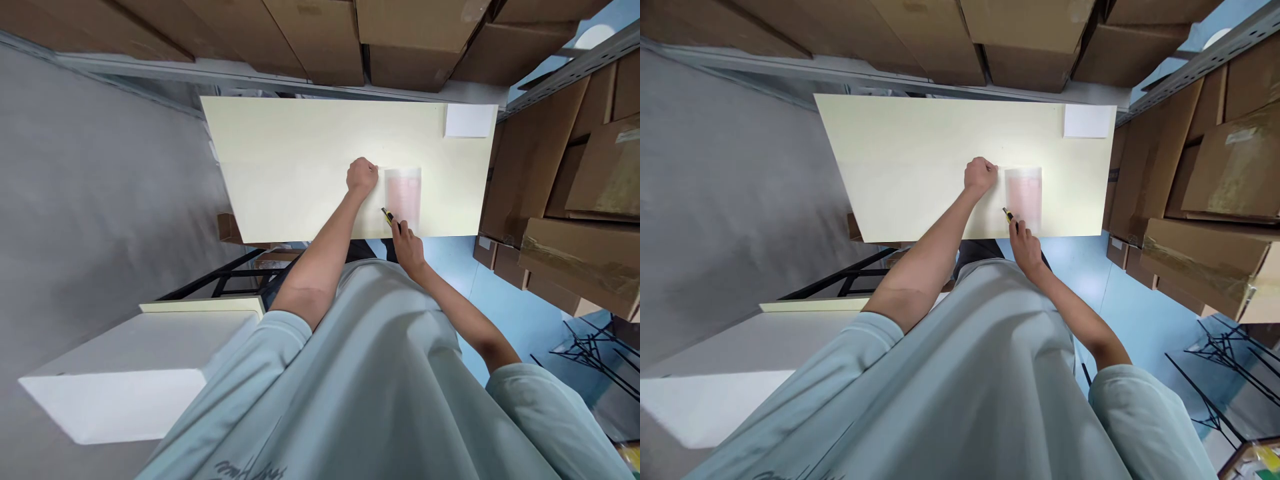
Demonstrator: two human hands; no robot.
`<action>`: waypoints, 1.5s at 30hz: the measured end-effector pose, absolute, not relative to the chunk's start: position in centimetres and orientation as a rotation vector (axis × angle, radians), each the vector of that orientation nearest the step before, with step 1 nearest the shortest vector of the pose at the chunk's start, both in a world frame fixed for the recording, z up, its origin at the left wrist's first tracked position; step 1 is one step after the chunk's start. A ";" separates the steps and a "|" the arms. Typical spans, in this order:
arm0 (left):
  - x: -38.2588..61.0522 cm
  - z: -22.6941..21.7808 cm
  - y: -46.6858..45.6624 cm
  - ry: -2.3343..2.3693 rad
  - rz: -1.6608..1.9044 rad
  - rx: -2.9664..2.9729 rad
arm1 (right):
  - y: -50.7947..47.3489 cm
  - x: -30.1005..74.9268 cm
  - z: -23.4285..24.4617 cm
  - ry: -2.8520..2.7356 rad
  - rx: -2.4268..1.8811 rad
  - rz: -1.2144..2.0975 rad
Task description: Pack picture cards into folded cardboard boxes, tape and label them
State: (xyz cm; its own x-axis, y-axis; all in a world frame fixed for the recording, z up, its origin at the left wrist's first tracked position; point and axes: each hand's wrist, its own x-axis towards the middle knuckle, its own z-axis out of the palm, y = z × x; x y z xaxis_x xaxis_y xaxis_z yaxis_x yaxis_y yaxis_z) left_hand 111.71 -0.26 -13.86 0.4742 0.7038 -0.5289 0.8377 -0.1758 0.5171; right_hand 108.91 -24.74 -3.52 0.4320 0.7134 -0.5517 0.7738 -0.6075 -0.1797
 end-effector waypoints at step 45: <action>127.1 23.4 1.5 0.694 0.779 2.356 | -6.2 141.0 23.4 1.610 3.139 0.239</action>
